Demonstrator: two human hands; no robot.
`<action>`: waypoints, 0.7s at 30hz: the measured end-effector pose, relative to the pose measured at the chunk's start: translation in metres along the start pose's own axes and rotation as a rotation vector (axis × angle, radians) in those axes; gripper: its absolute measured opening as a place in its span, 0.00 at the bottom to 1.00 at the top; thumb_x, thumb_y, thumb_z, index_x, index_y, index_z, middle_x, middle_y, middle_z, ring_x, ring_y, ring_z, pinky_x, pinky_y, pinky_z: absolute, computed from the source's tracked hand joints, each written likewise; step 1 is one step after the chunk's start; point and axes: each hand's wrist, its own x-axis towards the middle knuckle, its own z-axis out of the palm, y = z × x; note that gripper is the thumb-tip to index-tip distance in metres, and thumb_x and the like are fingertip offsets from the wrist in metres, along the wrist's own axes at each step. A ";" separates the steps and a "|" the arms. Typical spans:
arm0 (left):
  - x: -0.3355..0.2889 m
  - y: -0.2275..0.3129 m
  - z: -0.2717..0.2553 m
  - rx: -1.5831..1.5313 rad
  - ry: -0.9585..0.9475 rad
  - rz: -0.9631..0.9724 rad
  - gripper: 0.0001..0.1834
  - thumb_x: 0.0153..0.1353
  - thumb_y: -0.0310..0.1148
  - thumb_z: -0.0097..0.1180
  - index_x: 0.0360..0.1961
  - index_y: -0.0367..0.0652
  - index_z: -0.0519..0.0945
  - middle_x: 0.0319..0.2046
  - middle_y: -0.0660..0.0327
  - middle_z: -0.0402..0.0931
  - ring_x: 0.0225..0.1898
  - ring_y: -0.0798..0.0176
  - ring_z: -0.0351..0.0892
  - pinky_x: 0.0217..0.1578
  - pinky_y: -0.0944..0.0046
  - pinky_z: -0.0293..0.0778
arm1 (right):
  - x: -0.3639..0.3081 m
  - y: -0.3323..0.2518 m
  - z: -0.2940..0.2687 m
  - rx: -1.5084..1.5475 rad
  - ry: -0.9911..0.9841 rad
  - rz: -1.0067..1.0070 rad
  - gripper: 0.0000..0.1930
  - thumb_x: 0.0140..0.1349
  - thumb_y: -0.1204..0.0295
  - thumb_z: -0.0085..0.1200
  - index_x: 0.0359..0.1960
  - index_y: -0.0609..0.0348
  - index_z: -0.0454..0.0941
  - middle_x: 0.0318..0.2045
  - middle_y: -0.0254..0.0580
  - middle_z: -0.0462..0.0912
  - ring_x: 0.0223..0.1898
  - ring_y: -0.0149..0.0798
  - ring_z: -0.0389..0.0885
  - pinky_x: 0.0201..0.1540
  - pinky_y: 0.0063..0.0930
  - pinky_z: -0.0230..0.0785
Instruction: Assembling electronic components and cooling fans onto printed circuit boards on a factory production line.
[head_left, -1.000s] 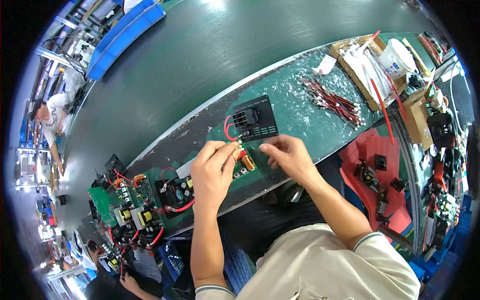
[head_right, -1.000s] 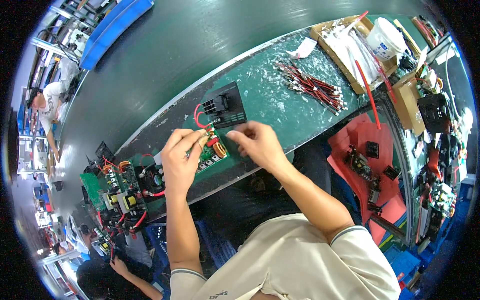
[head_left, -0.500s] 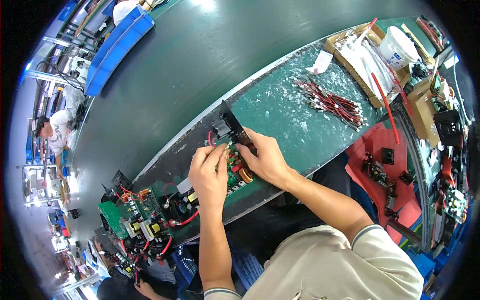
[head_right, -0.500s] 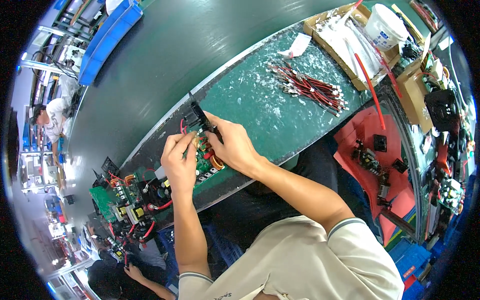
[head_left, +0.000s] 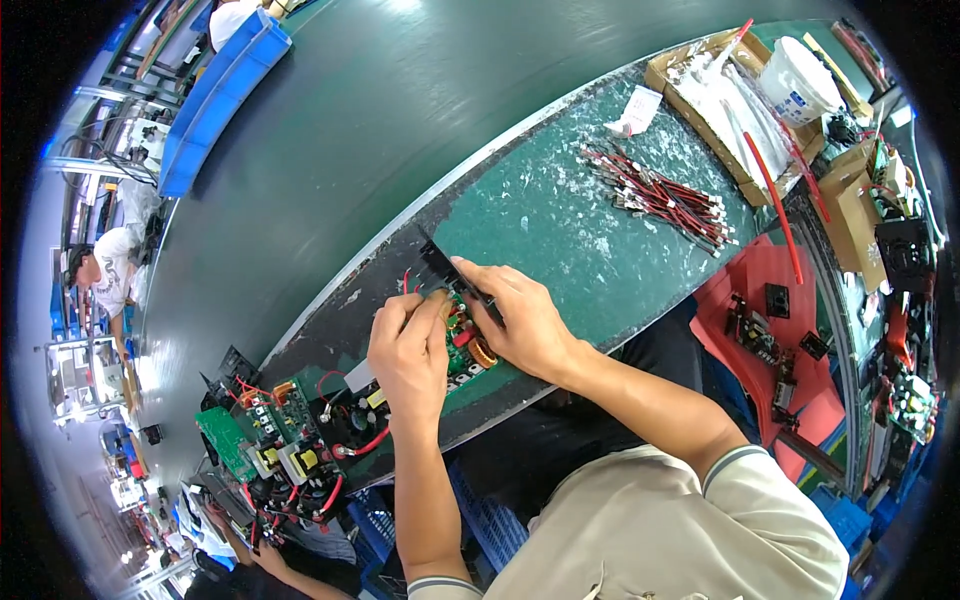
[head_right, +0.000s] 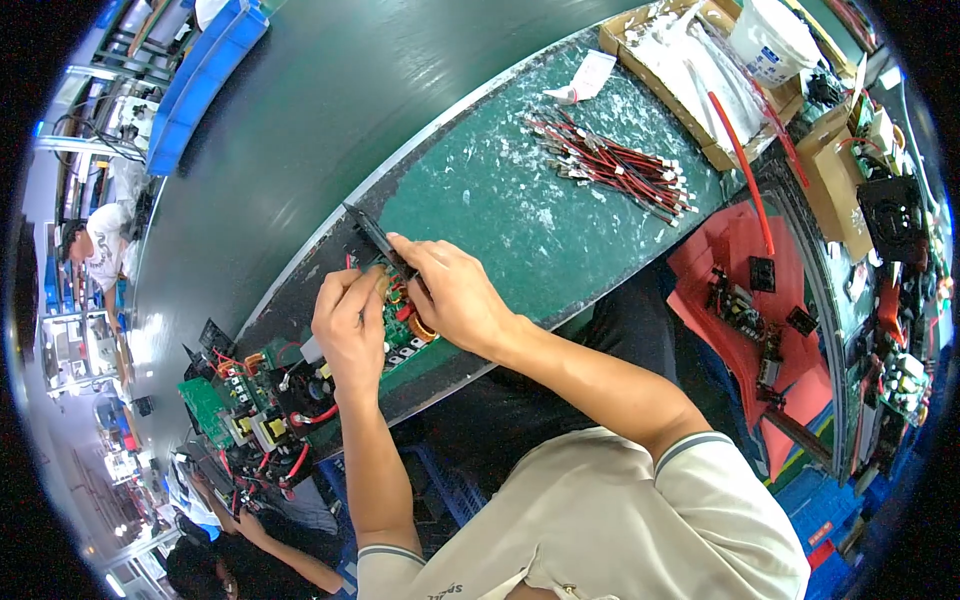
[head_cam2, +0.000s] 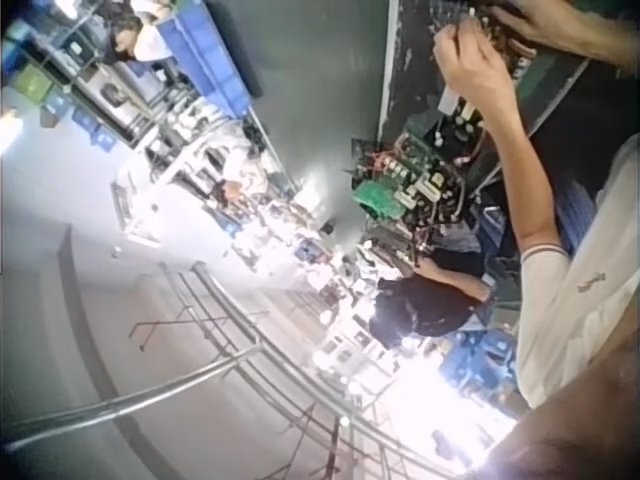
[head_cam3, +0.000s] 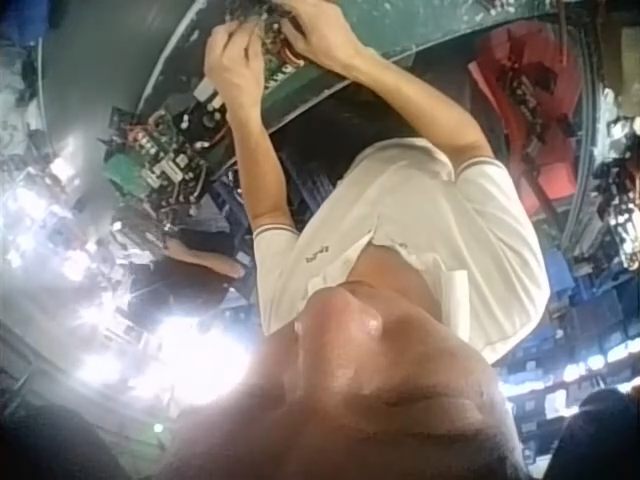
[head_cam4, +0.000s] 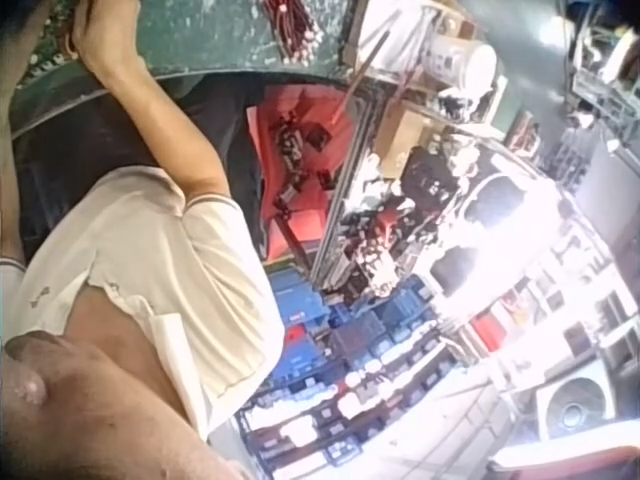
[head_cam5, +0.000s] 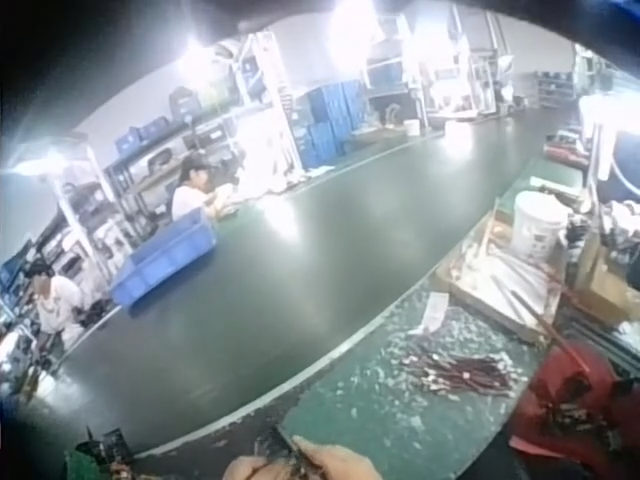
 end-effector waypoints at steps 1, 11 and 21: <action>0.000 0.000 0.001 -0.003 0.014 0.012 0.11 0.50 0.21 0.61 0.37 0.41 0.85 0.31 0.60 0.75 0.32 0.57 0.75 0.34 0.59 0.73 | 0.000 -0.001 0.000 -0.028 0.003 -0.018 0.23 0.58 0.81 0.55 0.58 0.64 0.71 0.38 0.53 0.80 0.39 0.54 0.79 0.43 0.40 0.73; -0.011 -0.001 -0.006 0.121 -0.025 0.101 0.09 0.51 0.24 0.61 0.35 0.41 0.83 0.31 0.60 0.75 0.33 0.56 0.76 0.34 0.57 0.72 | -0.006 -0.026 0.002 0.192 -0.148 0.447 0.12 0.61 0.74 0.56 0.43 0.68 0.76 0.26 0.57 0.80 0.28 0.57 0.81 0.32 0.40 0.73; -0.073 -0.009 -0.068 0.230 -0.298 -0.222 0.49 0.42 0.42 0.74 0.67 0.48 0.66 0.68 0.52 0.58 0.70 0.41 0.54 0.66 0.45 0.56 | -0.036 -0.018 -0.041 -0.162 -0.260 0.215 0.11 0.57 0.69 0.64 0.36 0.66 0.81 0.27 0.48 0.81 0.27 0.50 0.79 0.33 0.36 0.71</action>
